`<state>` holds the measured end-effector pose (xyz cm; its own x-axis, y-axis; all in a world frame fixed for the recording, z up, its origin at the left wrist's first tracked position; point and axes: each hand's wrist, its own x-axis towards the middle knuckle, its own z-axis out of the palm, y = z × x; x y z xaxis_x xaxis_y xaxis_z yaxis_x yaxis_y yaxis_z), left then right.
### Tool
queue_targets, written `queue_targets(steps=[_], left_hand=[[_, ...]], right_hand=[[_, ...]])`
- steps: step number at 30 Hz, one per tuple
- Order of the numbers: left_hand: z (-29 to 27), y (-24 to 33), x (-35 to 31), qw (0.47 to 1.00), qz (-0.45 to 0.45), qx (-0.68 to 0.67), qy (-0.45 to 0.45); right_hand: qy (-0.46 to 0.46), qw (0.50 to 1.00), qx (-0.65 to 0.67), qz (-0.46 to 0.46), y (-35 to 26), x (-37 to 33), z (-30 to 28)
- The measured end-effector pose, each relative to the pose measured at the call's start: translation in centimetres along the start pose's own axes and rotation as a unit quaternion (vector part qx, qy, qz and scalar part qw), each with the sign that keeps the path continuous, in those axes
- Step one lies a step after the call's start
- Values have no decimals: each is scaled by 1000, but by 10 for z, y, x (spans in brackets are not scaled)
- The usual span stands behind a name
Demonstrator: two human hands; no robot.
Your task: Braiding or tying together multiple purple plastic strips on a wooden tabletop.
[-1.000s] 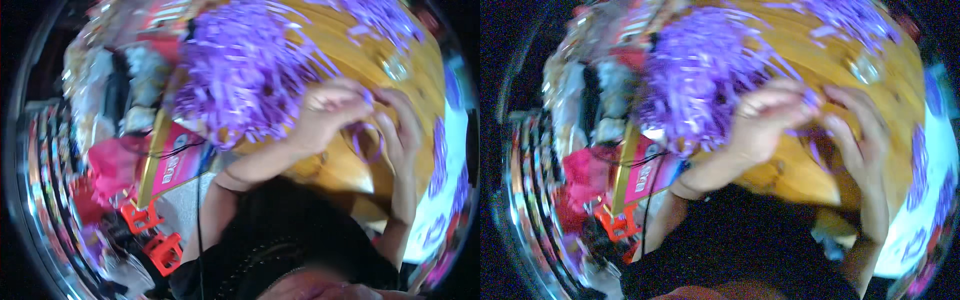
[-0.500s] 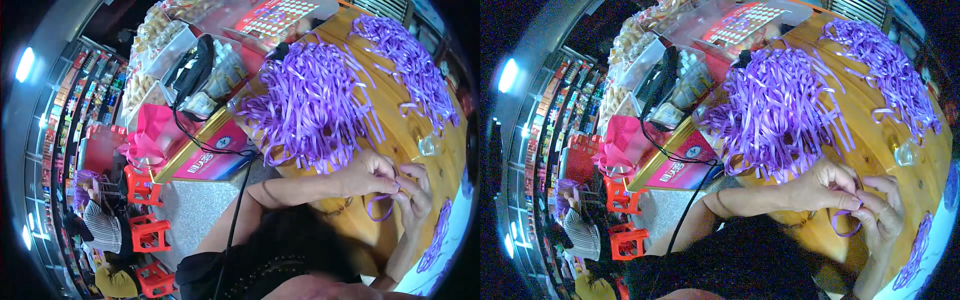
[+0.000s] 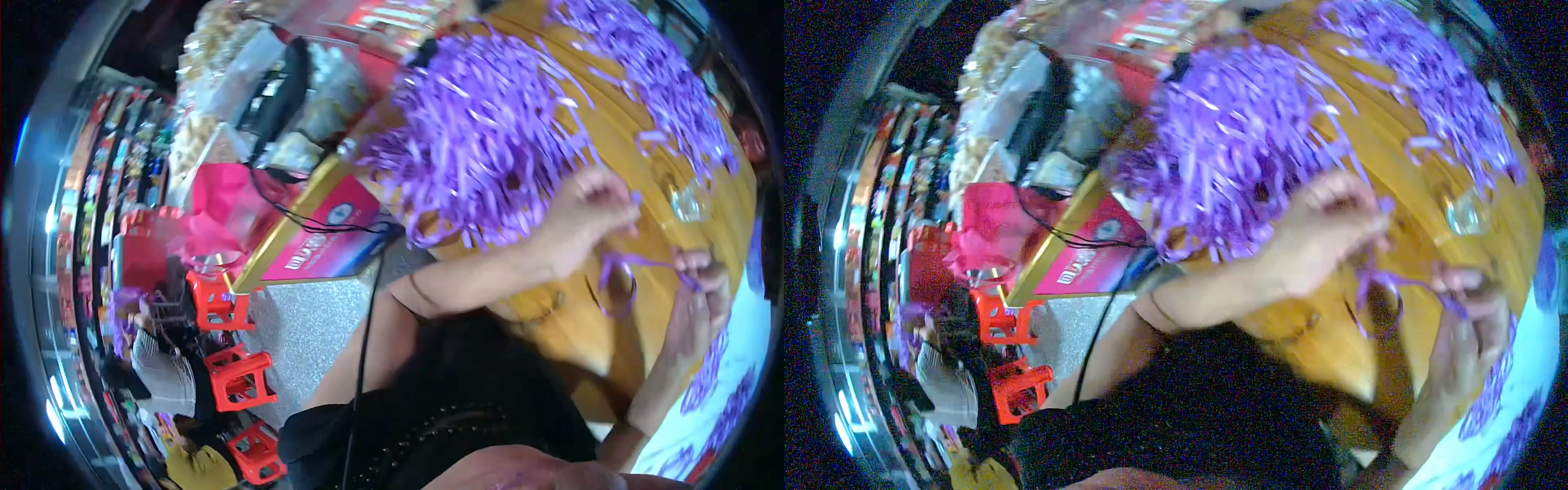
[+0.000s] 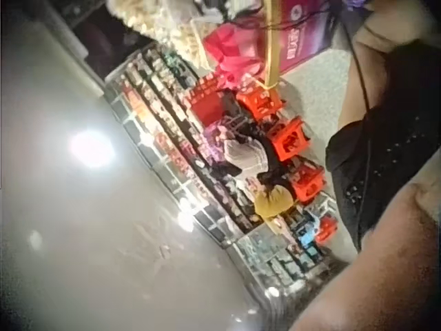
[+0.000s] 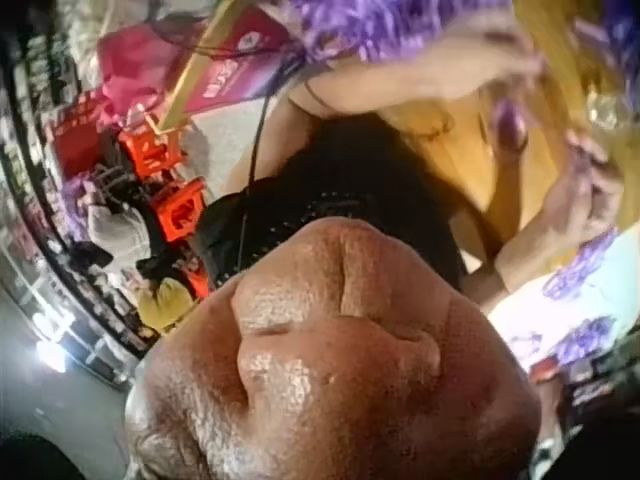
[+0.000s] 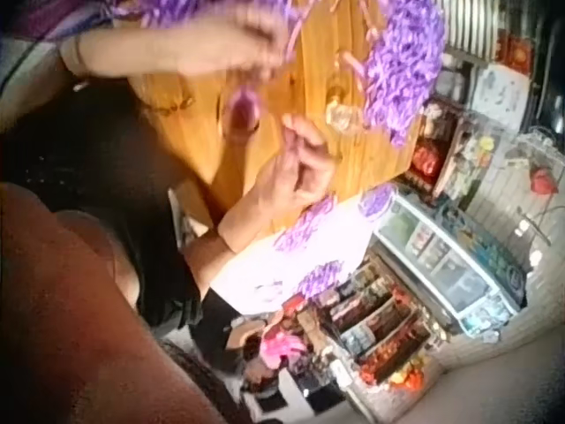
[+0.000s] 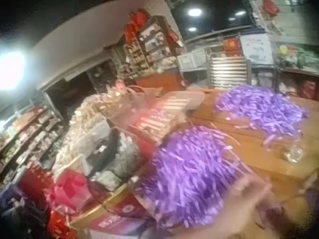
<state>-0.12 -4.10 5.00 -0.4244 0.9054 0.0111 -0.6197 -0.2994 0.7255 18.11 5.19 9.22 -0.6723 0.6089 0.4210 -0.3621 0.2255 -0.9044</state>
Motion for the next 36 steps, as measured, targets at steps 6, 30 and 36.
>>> queue_targets(steps=[6, 30, 36], left_hand=[[-16, 19, 11, 995, 53, -81, -30], [3, -5, 1, 854, 304, 407, -113], [-4, -13, 5, 838, 321, 423, -123]], right_hand=[[0, 994, 100, 31, -8, 12, -13], [-75, 965, -240, -73, 14, 13, 8], [-59, 969, -234, -54, 23, 6, 6]])
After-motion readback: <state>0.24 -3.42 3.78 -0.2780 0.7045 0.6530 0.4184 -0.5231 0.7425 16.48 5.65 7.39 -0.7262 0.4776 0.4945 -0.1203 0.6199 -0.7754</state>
